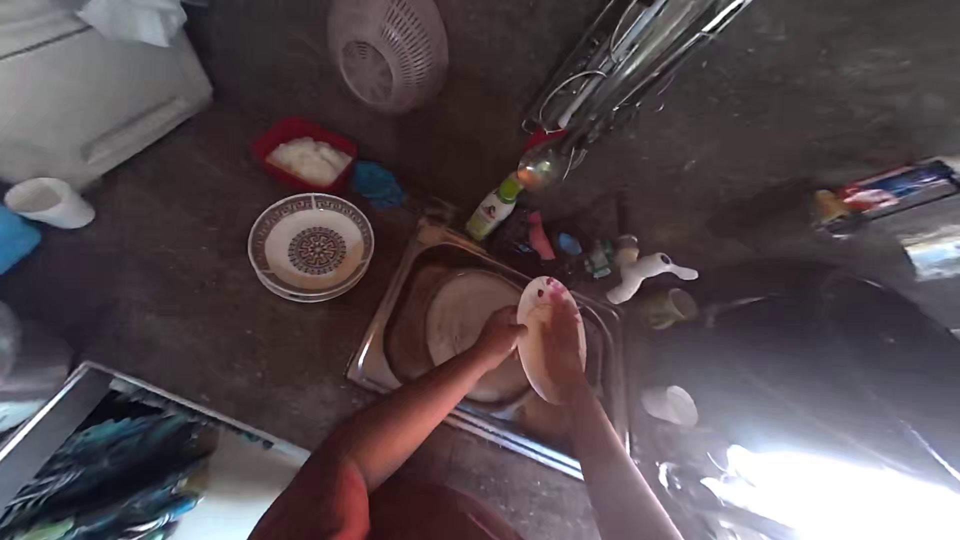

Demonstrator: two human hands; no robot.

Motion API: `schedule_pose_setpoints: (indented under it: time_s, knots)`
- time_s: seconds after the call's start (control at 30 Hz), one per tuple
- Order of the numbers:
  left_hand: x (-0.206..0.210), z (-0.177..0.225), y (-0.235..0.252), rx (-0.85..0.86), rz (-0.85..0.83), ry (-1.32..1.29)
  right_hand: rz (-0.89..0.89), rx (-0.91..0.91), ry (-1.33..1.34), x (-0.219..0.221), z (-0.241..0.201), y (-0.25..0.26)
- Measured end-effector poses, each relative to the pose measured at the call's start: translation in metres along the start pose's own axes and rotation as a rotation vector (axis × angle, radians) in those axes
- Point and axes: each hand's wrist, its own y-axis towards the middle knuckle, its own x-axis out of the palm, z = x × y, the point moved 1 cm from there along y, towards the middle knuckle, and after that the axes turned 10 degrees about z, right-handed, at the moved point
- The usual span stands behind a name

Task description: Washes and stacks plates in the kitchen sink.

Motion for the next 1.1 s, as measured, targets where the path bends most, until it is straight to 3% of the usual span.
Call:
schedule_pose_setpoints:
  time_s: [0.07, 0.13, 0.2, 0.27, 0.4, 0.47, 0.53, 0.6, 0.7, 0.77, 0.9, 1.0, 1.1]
  knots:
    - [0.006, 0.003, 0.002, 0.024, 0.024, 0.005, 0.031, 0.012, 0.032, 0.002, -0.014, 0.006]
    - [0.004, 0.008, 0.006, 0.06, 0.046, 0.013, 0.019, -0.136, 0.03, 0.002, -0.034, 0.003]
    - [-0.006, 0.005, 0.013, 0.07, 0.075, -0.015, 0.013, -0.179, -0.158, -0.009, -0.017, 0.006]
    - [-0.019, -0.003, 0.02, 0.113, 0.162, 0.042, 0.025, 0.069, -0.255, -0.037, 0.007, 0.016]
    - [-0.038, -0.027, 0.027, -0.026, 0.303, 0.25, 0.006, 0.762, 0.322, -0.076, 0.01, -0.003]
    - [-0.036, -0.044, 0.034, -0.101, 0.319, 0.333, -0.066, 0.911, 0.462, -0.091, -0.008, -0.012]
    - [-0.028, -0.056, 0.046, -0.134, 0.297, 0.39, -0.146, 0.85, 0.278, -0.106, -0.031, -0.014]
    - [-0.015, -0.058, 0.058, -0.194, 0.228, 0.261, -0.198, 0.721, 0.032, -0.113, -0.054, -0.015]
    - [0.005, -0.038, 0.058, -0.349, 0.018, -0.459, -0.147, 0.334, -0.169, -0.103, -0.051, -0.038]
    - [0.013, -0.021, 0.056, -0.332, -0.062, -0.731, -0.112, 0.104, -0.164, -0.085, -0.031, -0.05]
    - [0.015, -0.021, 0.045, -0.293, -0.04, -0.491, -0.459, 0.023, -0.134, -0.07, -0.03, -0.048]
    - [0.025, -0.034, 0.032, -0.268, -0.095, -0.461, -0.251, -0.01, -0.19, -0.054, -0.029, -0.021]
    - [0.032, -0.035, 0.019, -0.27, -0.135, -0.472, -0.021, 0.194, -0.367, -0.053, -0.01, 0.028]
